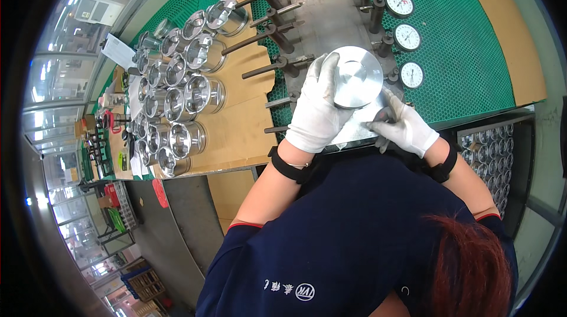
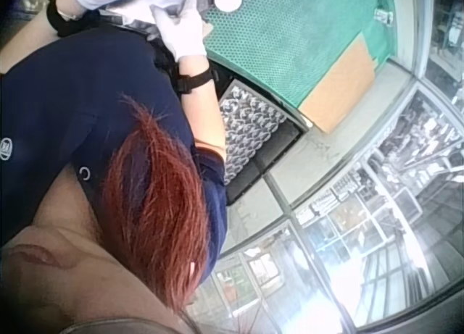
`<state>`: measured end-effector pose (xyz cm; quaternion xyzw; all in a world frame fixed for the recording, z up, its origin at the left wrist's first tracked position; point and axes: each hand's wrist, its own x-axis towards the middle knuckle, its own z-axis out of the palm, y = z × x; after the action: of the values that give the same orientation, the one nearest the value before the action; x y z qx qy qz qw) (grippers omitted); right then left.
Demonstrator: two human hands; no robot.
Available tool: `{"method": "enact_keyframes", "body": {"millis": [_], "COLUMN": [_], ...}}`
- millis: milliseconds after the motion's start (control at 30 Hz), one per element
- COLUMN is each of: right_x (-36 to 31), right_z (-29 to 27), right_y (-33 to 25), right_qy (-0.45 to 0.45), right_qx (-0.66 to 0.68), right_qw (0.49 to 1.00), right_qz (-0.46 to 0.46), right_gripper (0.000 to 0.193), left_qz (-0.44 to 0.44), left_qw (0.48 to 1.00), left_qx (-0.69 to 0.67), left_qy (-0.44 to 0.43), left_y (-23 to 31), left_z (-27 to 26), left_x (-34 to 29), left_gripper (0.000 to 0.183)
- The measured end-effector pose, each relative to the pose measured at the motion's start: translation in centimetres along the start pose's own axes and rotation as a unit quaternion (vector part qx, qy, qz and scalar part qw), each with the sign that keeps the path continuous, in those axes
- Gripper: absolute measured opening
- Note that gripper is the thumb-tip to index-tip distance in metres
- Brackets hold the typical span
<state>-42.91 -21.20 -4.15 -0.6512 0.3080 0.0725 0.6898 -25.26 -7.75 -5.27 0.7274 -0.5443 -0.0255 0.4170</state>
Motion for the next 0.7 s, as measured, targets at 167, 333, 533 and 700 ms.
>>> {"method": "enact_keyframes", "body": {"millis": [167, 333, 533, 700], "right_x": [-0.2, 0.6, -0.1, -1.5], "right_z": [0.1, -0.1, -0.1, -0.8], "right_y": [-0.2, 1.3, 0.1, -0.6], "right_qy": [-0.004, 0.009, -0.006, 0.098], "right_qx": [0.027, -0.022, 0.029, -0.222], "right_qw": [0.999, 1.0, 0.999, 0.914], "right_qz": [0.024, -0.018, 0.029, -0.324], "right_gripper": [0.096, 0.096, 0.098, 0.101], "left_qz": [0.003, 0.001, 0.013, -0.255], "left_qw": [1.0, 1.0, 1.0, 0.917], "left_qx": [-0.008, -0.011, 0.015, -0.299], "left_qy": [0.007, 0.002, 0.012, -0.063], "left_y": [-0.1, -0.1, -0.3, 3.2], "left_z": [0.3, 0.3, 0.4, -2.1], "left_x": [-0.1, -0.2, -0.1, 0.9], "left_gripper": [0.101, 0.101, 0.098, 0.046]}}
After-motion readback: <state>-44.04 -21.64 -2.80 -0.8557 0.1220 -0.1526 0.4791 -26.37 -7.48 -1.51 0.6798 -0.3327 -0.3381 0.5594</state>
